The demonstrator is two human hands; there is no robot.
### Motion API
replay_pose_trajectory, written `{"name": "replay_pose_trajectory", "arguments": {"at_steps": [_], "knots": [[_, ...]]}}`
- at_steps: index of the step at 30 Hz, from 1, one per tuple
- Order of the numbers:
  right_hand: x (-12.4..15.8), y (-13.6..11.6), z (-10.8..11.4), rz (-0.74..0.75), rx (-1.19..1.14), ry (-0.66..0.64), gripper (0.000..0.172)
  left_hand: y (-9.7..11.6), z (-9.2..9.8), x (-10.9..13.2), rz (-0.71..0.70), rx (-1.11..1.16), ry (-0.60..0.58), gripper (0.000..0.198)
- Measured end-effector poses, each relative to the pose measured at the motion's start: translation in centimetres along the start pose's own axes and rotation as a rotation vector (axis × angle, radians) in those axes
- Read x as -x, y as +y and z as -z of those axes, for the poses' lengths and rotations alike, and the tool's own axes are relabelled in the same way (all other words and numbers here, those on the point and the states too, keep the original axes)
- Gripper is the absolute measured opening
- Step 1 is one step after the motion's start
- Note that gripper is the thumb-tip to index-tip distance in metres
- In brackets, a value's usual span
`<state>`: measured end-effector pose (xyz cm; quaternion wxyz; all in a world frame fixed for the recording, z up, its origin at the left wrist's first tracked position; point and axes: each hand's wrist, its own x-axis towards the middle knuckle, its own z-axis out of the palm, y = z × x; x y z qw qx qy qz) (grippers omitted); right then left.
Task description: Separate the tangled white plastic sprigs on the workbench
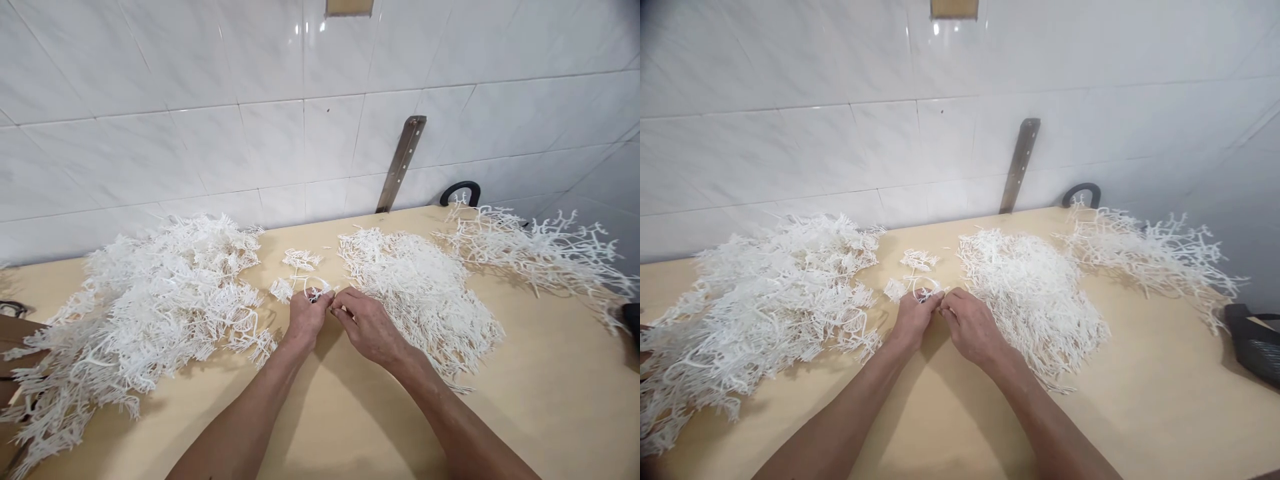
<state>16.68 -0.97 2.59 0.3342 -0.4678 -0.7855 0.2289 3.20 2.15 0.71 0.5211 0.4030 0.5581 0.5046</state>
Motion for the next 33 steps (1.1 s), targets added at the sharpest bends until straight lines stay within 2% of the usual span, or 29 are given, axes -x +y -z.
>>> {"name": "replay_pose_trajectory", "arguments": {"at_steps": [4,7,10,12,15,23,29,33], "knots": [[0.2,-0.9,0.3,0.057,-0.061,-0.130,0.017,0.1,0.4,-0.4,0.056,0.032,0.042,0.032],[0.1,-0.4,1.0,-0.079,0.004,-0.029,0.015,0.4,0.6,-0.4,0.087,0.090,0.012,0.035],[0.0,1.1,2.0,-0.231,0.160,0.085,0.015,0.6,0.5,-0.3,0.099,0.161,-0.021,0.038],[0.1,2.1,2.5,-0.277,0.281,0.134,0.012,0.7,0.3,-0.2,0.095,0.185,-0.036,0.038],[0.2,2.8,2.4,-0.259,0.364,0.152,0.016,0.7,0.2,-0.1,0.097,0.172,-0.036,0.038],[-0.1,1.1,-0.6,-0.215,0.152,0.048,0.016,0.3,-0.3,0.4,0.004,0.028,-0.035,0.039],[-0.2,1.1,-0.8,-0.182,0.147,0.099,0.018,-0.4,-0.3,0.1,-0.020,-0.010,-0.038,0.039],[-0.2,1.0,-0.9,-0.152,0.186,0.070,0.024,-0.6,-0.3,0.1,-0.047,-0.013,0.009,0.034]]}}
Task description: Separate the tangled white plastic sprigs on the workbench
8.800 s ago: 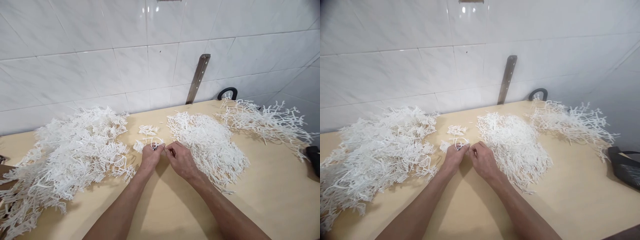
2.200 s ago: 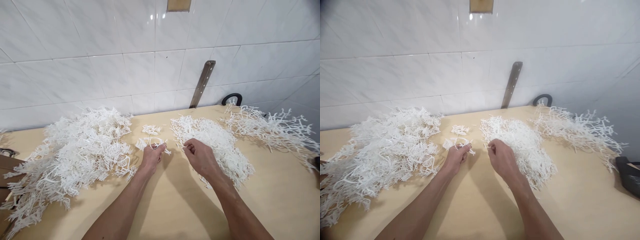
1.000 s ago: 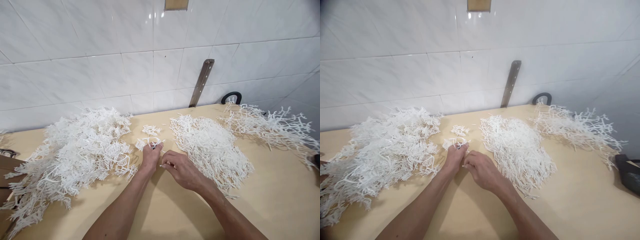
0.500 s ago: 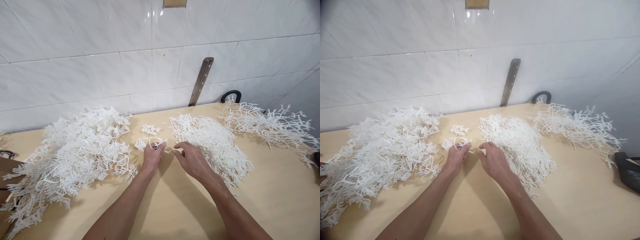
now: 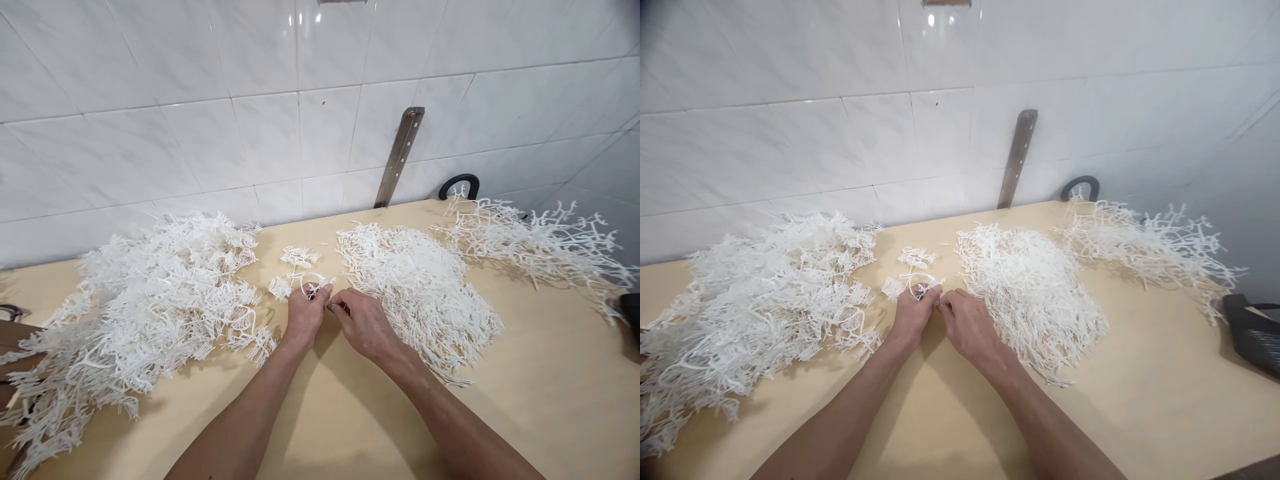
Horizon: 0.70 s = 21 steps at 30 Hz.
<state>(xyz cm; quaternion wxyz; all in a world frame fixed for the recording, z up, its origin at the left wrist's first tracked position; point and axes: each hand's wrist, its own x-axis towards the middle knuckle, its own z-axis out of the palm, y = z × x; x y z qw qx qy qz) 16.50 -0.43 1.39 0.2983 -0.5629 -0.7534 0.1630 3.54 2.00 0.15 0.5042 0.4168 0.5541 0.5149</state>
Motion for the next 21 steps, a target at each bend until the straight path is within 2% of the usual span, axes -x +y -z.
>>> {"name": "replay_pose_trajectory", "arguments": {"at_steps": [3,6,8,10,13,17,21], "knots": [[0.4,-0.9,0.0,0.059,-0.015,-0.054,0.024,0.3,0.1,-0.1,-0.017,-0.008,0.023,0.030],[1.0,-2.1,0.3,0.231,-0.151,-0.286,0.022,0.6,0.5,-0.4,0.013,-0.017,0.054,0.029],[1.4,-2.4,0.8,0.311,-0.191,-0.441,0.021,0.7,0.7,-0.6,0.043,-0.042,0.007,0.030],[1.5,-2.0,1.6,0.274,-0.139,-0.473,0.019,0.5,0.9,-0.7,0.030,-0.070,-0.052,0.029],[1.1,-0.2,3.4,0.128,0.000,-0.369,0.013,0.2,0.8,-0.6,-0.072,-0.110,-0.054,0.021],[0.4,2.7,5.6,-0.050,0.144,-0.148,0.021,0.0,0.5,-0.2,-0.219,-0.126,-0.103,0.013],[0.3,4.2,6.5,-0.123,0.230,0.091,0.022,0.2,0.3,0.2,-0.261,-0.109,-0.180,0.008]]}}
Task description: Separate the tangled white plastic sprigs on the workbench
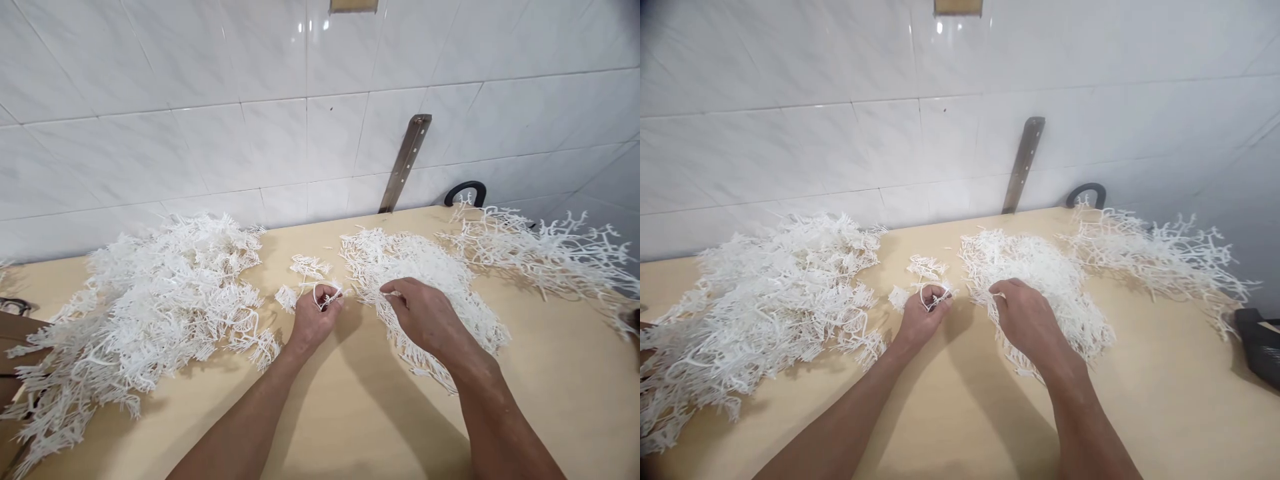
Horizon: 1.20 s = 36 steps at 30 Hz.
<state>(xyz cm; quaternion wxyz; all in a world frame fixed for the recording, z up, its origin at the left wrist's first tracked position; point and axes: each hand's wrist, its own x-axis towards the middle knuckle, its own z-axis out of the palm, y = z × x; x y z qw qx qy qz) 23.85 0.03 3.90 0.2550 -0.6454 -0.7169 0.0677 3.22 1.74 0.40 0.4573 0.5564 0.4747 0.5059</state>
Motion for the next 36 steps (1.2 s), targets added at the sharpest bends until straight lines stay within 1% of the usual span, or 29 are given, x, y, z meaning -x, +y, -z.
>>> {"name": "replay_pose_trajectory", "arguments": {"at_steps": [2,3,4,6,8,11,14,17,19,21,23,25,27,29,31,33,36], "knots": [[0.0,0.0,0.1,-0.042,-0.031,0.099,0.021,0.1,0.0,0.1,-0.006,0.005,-0.020,0.010],[-0.1,-0.2,0.2,-0.063,-0.068,0.129,0.022,0.1,0.0,0.2,-0.003,0.012,-0.033,0.012],[-0.1,-0.4,0.1,-0.084,-0.118,0.143,0.024,0.1,0.0,0.2,0.008,0.025,-0.048,0.014],[-0.2,-0.9,-0.1,-0.123,-0.233,0.130,0.027,0.0,0.0,0.2,0.062,0.074,-0.092,0.018],[-0.3,-1.5,-0.7,-0.168,-0.366,0.058,0.031,-0.1,0.1,0.2,0.148,0.150,-0.149,0.020],[-0.5,-2.0,-2.1,-0.253,-0.647,-0.114,0.037,0.3,0.3,0.1,0.244,0.262,-0.244,0.016],[-0.6,-2.2,-3.3,-0.310,-0.937,-0.257,0.044,0.9,0.4,0.2,0.280,0.341,-0.360,0.009],[-0.7,-2.2,-3.7,-0.309,-1.080,-0.366,0.045,1.2,0.5,0.3,0.301,0.379,-0.417,0.006],[-0.7,-2.1,-3.9,-0.279,-1.106,-0.394,0.041,1.0,0.7,0.3,0.315,0.396,-0.422,0.007],[-0.7,-2.0,-4.0,-0.268,-1.110,-0.349,0.037,0.8,0.9,0.2,0.320,0.418,-0.419,0.008],[-0.7,-2.0,-4.1,-0.286,-1.096,-0.277,0.035,0.7,1.2,0.1,0.312,0.434,-0.426,0.009],[-0.8,-2.1,-4.1,-0.302,-1.050,-0.212,0.033,0.7,1.3,0.0,0.301,0.436,-0.443,0.017],[-0.8,-2.3,-4.0,-0.301,-0.963,-0.140,0.031,0.8,1.3,-0.1,0.296,0.413,-0.444,0.031],[-0.8,-2.6,-3.9,-0.275,-0.864,-0.071,0.027,1.0,1.2,-0.1,0.295,0.369,-0.407,0.043],[-0.7,-2.9,-3.7,-0.235,-0.795,-0.021,0.024,1.1,0.9,-0.1,0.288,0.314,-0.348,0.048],[-0.6,-3.1,-3.6,-0.212,-0.766,0.003,0.022,1.2,0.7,-0.1,0.287,0.277,-0.291,0.046],[-0.4,-3.4,-3.6,-0.223,-0.766,-0.010,0.024,1.4,0.5,0.0,0.293,0.289,-0.227,0.040]]}}
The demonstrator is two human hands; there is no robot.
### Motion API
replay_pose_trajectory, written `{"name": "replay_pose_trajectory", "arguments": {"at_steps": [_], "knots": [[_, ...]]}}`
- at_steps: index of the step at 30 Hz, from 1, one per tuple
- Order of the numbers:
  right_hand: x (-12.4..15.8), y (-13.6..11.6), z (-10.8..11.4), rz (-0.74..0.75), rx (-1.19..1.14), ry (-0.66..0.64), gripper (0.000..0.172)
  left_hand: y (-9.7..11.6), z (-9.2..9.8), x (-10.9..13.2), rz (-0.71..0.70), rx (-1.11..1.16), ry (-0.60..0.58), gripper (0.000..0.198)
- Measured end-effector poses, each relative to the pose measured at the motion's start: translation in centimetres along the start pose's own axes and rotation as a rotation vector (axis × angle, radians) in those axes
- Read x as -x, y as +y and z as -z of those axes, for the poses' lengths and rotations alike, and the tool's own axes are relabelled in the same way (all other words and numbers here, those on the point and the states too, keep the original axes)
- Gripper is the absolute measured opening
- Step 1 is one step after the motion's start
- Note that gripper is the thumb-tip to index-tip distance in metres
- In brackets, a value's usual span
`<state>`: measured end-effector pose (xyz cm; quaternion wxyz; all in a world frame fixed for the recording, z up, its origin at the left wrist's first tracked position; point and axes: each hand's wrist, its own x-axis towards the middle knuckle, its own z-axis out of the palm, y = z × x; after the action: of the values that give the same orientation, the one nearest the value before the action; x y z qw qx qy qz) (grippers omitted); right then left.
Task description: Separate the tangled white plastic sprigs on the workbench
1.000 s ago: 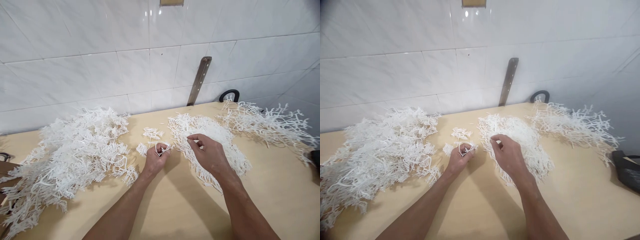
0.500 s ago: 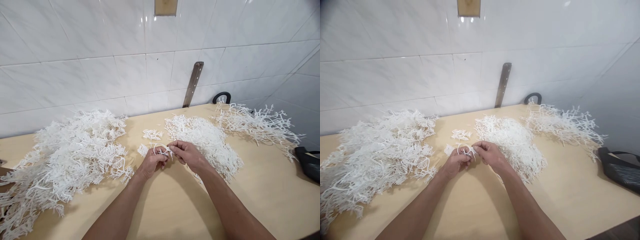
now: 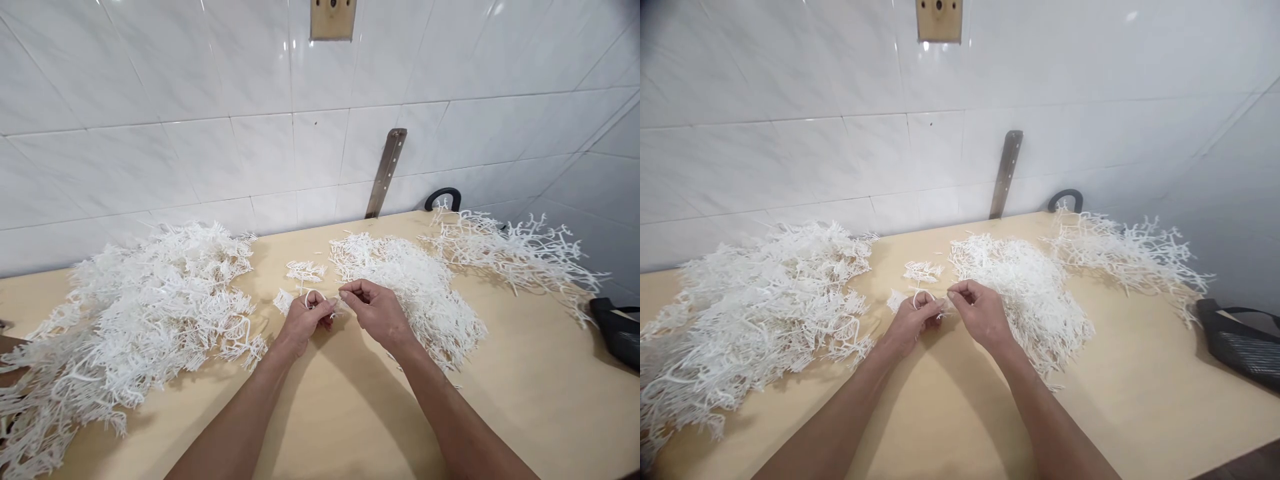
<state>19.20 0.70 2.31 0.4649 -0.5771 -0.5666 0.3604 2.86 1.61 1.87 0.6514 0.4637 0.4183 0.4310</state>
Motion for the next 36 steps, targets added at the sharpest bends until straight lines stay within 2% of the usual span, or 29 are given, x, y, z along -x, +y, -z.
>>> {"name": "replay_pose_trajectory", "arguments": {"at_steps": [4,9,16,22,26,36], "knots": [[0.1,-0.3,-0.2,-0.065,-0.059,0.009,0.026,0.2,-0.2,0.1,-0.016,0.033,-0.006,0.038],[0.1,-0.5,0.0,-0.142,-0.062,0.035,0.026,0.0,0.2,0.1,0.040,-0.005,-0.048,0.038],[-0.1,0.4,0.2,-0.124,-0.128,-0.132,0.030,-0.1,0.5,-0.1,0.027,-0.034,0.026,0.028],[-0.3,0.2,-0.2,-0.214,-0.305,-0.106,0.031,-0.5,0.2,0.0,-0.054,-0.132,0.053,0.031],[-0.1,0.0,-0.3,-0.234,-0.330,-0.110,0.031,-1.1,0.1,-0.2,-0.102,-0.187,0.102,0.031],[-0.1,0.3,-0.1,-0.233,-0.313,-0.252,0.033,-0.8,0.1,-0.2,-0.136,-0.148,0.082,0.036]]}}
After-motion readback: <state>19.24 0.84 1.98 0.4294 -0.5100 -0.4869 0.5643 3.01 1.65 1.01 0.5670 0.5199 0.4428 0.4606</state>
